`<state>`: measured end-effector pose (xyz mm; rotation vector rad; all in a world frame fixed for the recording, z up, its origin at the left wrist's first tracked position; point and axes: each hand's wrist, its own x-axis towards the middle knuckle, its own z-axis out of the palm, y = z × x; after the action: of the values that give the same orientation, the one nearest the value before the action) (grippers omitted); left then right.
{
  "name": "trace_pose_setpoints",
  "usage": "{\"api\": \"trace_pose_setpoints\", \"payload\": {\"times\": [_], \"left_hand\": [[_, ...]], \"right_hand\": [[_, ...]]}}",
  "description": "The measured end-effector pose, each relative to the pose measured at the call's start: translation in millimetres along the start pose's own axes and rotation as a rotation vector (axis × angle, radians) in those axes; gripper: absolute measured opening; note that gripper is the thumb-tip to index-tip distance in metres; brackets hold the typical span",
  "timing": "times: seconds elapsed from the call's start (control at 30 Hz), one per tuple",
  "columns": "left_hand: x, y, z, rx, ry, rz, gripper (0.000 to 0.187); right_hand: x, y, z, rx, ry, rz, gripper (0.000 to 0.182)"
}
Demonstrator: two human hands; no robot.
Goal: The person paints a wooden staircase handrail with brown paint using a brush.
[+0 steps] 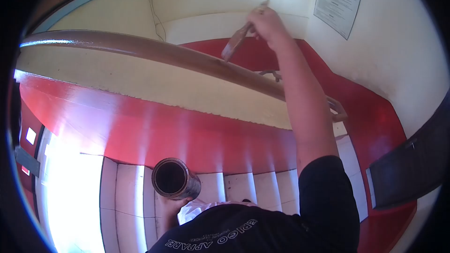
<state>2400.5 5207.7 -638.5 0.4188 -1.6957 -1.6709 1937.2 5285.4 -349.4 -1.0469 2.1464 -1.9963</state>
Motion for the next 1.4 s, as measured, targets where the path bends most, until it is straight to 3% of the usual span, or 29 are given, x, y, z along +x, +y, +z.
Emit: {"api": "trace_pose_setpoints", "payload": {"times": [0.1, 0.17, 0.2, 0.27, 0.37, 0.43, 0.5, 0.63, 0.73, 0.9, 1.13, 1.4], "left_hand": [[10.6, 38.8, -26.0, 0.015, -0.045, -0.022, 0.102], [18.5, 67.1, -39.9, -0.017, -0.049, -0.047, 0.102], [24.0, 84.4, -48.8, -0.077, -0.1, -0.099, 0.103], [45.6, 107.6, -60.7, -0.088, -0.174, -0.034, 0.104], [65.1, 121.9, -70.8, -0.056, -0.252, -0.05, 0.102], [80.0, 120.8, -69.3, 0.118, -0.305, -0.051, 0.114], [92.6, 121.3, -47.6, 0.091, -0.238, 0.099, 0.116], [114.1, 110.0, -25.7, 0.165, -0.299, 0.151, 0.122], [119.2, 114.4, -13.9, 0.246, -0.274, 0.228, 0.123], [128.0, 116.8, -11.0, 0.285, -0.267, 0.25, 0.121], [141.7, 124.0, -19.6, 0.308, -0.166, 0.386, 0.119], [149.1, 123.9, -29.2, 0.312, -0.19, 0.298, 0.119]], "right_hand": [[-7.6, 49.3, -26.6, -0.055, 0.032, 0.063, 0.017], [-29.6, 112.4, -75.0, -0.049, 0.285, 0.211, 0.018], [-42.6, 127.0, -105.3, -0.146, 0.405, 0.428, 0.028], [-69.8, 114.8, -134.3, -0.725, 0.516, 0.56, 0.02], [-109.2, 59.2, -96.1, -0.931, 0.674, 0.244, 0.022], [-126.1, 10.3, -66.0, -0.617, 0.626, 0.22, 0.018], [-143.4, -43.9, -35.2, -0.098, 0.477, 0.128, 0.011], [-174.9, -143.7, 32.7, 0.348, 0.172, -0.096, 0.007], [-183.0, -173.0, 68.6, 0.004, -0.127, -0.318, 0.006], [-185.6, -180.4, 128.8, -0.289, -0.579, -0.211, 0.007], [-176.7, -145.3, 168.5, -0.495, -0.682, -0.342, 0.013], [-151.1, -181.3, 156.5, -0.235, -0.551, -0.225, 0.006]]}}
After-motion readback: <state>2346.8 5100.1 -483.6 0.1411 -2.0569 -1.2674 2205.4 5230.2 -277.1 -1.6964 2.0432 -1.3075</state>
